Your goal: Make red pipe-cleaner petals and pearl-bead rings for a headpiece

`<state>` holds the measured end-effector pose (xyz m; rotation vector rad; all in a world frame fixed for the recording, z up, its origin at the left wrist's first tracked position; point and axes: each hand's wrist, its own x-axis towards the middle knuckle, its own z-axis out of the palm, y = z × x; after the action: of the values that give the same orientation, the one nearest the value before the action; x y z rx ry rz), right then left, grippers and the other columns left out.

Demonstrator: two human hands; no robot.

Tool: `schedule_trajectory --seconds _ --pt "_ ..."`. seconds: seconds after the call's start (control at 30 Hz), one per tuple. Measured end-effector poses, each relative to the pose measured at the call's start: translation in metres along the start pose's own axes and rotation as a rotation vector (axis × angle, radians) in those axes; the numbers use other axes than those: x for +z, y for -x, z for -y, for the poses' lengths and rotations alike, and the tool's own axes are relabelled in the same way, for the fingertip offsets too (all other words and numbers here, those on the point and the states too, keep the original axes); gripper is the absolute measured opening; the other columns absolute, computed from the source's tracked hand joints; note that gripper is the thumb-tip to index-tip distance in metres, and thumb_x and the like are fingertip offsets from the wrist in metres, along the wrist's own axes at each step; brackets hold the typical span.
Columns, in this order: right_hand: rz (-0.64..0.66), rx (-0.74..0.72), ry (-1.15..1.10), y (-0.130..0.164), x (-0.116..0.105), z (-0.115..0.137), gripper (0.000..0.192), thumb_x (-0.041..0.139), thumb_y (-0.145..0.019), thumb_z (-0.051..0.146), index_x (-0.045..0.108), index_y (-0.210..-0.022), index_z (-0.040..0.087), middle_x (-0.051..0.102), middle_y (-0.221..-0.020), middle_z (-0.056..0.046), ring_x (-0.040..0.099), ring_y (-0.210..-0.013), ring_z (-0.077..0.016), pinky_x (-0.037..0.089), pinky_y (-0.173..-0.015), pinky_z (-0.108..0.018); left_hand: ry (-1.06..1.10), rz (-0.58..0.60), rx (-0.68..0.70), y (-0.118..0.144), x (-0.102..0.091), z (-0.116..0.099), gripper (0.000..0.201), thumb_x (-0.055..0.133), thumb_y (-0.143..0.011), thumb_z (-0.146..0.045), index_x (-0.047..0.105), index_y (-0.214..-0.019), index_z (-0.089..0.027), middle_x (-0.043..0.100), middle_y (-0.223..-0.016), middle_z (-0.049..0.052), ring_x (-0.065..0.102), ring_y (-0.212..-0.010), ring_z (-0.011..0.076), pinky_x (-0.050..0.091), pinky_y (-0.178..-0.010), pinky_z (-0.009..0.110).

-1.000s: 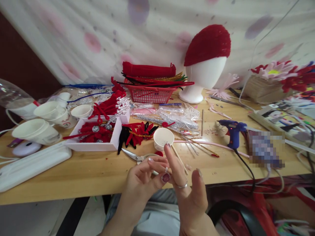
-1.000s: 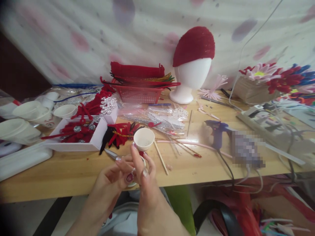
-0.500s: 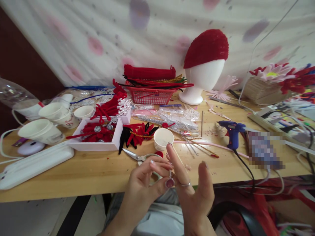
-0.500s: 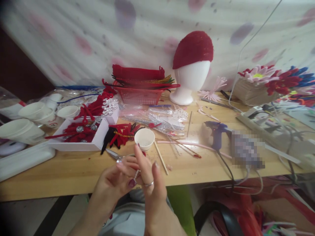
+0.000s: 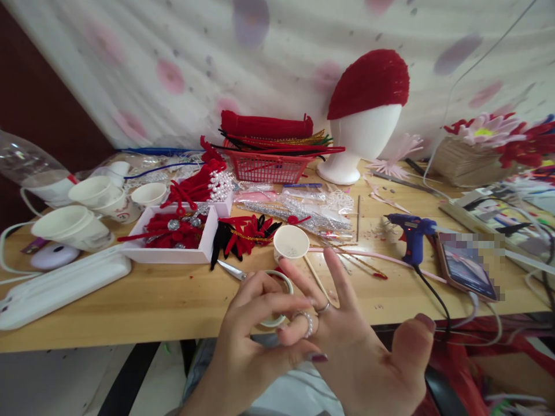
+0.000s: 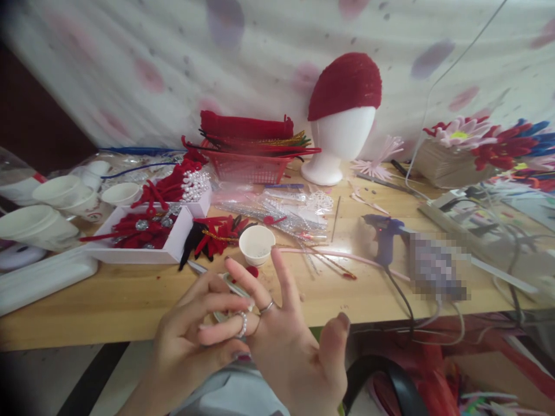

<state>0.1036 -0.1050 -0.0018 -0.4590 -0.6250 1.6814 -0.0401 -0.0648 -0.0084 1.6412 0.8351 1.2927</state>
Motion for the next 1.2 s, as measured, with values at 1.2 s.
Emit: schedule_trajectory --seconds 1.2 --pt "0.063 0.299 -0.29 -0.032 -0.016 0.003 0.084 0.029 -0.085 0.087 0.055 -0.139 0.028 0.068 -0.131 -0.013 0.072 -0.072 -0.0197 0.05 -0.058 -0.028 -0.25 0.244 0.103 -0.012 -0.027 -0.005 0.014 0.076 -0.085 -0.023 0.073 -0.098 -0.027 0.069 -0.097 0.003 0.062 -0.092 0.0223 0.051 -0.087 0.041"
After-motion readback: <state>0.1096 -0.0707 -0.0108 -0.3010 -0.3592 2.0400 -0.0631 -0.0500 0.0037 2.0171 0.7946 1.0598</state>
